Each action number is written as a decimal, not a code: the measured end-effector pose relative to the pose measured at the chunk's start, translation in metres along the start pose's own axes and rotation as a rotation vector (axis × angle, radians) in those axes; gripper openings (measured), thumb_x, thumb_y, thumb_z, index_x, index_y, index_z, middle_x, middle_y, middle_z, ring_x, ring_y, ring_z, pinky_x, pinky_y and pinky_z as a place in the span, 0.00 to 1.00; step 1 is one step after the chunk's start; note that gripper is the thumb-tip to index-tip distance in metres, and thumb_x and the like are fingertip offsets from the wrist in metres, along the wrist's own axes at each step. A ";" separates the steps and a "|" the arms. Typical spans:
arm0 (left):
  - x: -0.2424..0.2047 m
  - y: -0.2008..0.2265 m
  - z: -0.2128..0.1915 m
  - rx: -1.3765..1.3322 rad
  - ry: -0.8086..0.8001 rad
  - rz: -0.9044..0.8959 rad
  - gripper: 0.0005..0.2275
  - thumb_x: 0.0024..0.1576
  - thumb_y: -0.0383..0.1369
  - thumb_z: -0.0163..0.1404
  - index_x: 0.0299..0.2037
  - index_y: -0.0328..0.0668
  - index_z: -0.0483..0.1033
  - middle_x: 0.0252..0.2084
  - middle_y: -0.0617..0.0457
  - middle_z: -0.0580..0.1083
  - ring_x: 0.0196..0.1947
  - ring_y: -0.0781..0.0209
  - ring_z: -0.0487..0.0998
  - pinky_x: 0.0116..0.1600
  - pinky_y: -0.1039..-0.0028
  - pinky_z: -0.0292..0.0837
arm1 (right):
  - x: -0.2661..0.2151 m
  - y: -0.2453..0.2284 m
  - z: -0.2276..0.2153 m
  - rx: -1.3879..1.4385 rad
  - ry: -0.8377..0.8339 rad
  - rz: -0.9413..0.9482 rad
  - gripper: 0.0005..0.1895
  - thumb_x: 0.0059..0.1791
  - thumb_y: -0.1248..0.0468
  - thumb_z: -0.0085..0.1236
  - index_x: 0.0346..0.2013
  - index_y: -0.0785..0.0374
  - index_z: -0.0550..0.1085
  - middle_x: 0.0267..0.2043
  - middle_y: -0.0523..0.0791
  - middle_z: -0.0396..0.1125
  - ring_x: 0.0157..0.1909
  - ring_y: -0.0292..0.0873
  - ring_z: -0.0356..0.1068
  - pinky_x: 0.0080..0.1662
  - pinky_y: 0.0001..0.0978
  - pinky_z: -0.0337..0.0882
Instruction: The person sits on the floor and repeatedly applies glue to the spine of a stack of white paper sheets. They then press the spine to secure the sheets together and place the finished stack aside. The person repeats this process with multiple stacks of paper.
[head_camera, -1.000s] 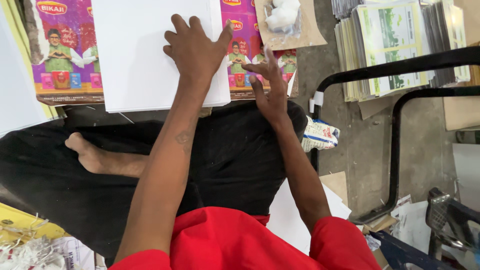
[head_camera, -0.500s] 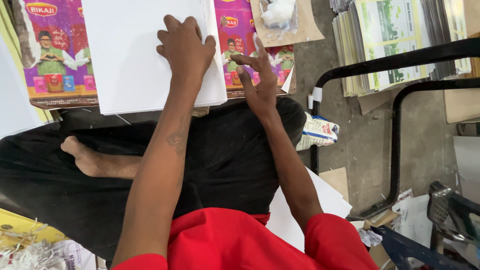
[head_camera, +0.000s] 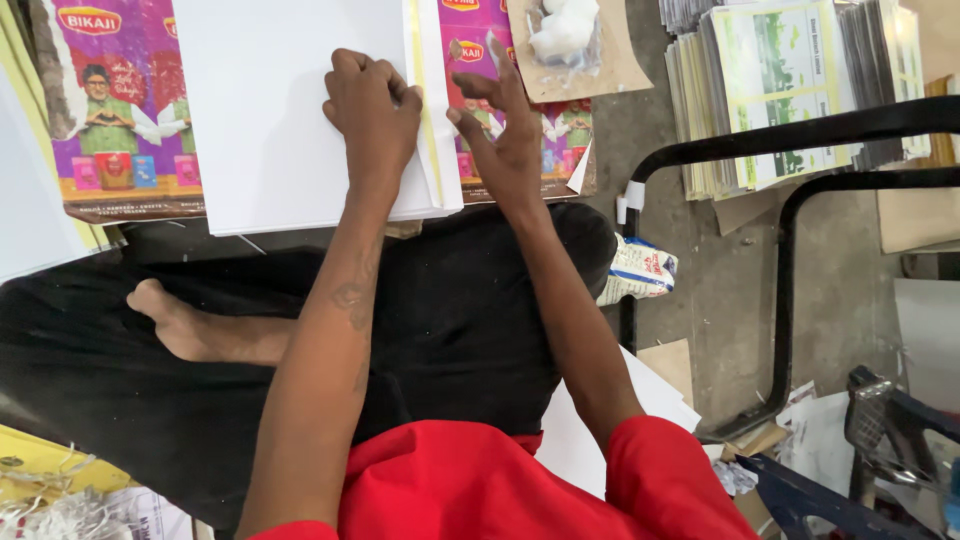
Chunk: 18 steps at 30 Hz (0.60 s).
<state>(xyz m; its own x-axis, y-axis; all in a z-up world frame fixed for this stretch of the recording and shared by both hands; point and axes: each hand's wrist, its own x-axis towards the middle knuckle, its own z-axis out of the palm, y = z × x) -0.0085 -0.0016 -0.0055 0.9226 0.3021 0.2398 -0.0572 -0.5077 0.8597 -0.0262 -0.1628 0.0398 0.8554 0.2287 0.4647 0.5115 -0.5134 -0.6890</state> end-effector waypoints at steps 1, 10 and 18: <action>-0.002 0.000 -0.001 0.009 -0.003 -0.009 0.10 0.51 0.29 0.64 0.28 0.42 0.72 0.47 0.51 0.63 0.50 0.53 0.65 0.51 0.57 0.58 | 0.002 0.001 0.001 0.003 -0.005 0.007 0.42 0.53 0.69 0.68 0.76 0.60 0.54 0.57 0.50 0.76 0.62 0.46 0.77 0.67 0.43 0.73; -0.002 0.008 -0.010 -0.090 0.024 -0.043 0.23 0.49 0.25 0.66 0.43 0.47 0.61 0.49 0.50 0.58 0.55 0.54 0.67 0.52 0.57 0.57 | 0.033 0.029 0.023 -0.067 0.003 0.037 0.52 0.44 0.64 0.79 0.75 0.60 0.55 0.62 0.51 0.72 0.63 0.48 0.73 0.62 0.44 0.72; -0.003 0.020 -0.020 -0.108 -0.050 -0.094 0.22 0.49 0.23 0.64 0.44 0.46 0.61 0.51 0.49 0.58 0.57 0.52 0.66 0.53 0.56 0.57 | 0.085 0.078 0.038 -0.059 0.066 0.213 0.39 0.38 0.62 0.82 0.57 0.66 0.69 0.48 0.50 0.74 0.50 0.49 0.72 0.50 0.46 0.71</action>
<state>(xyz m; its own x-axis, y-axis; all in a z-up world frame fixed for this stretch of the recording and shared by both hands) -0.0199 0.0037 0.0197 0.9435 0.3027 0.1351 -0.0073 -0.3886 0.9214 0.0897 -0.1517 0.0043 0.9354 0.0568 0.3490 0.3129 -0.5925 -0.7423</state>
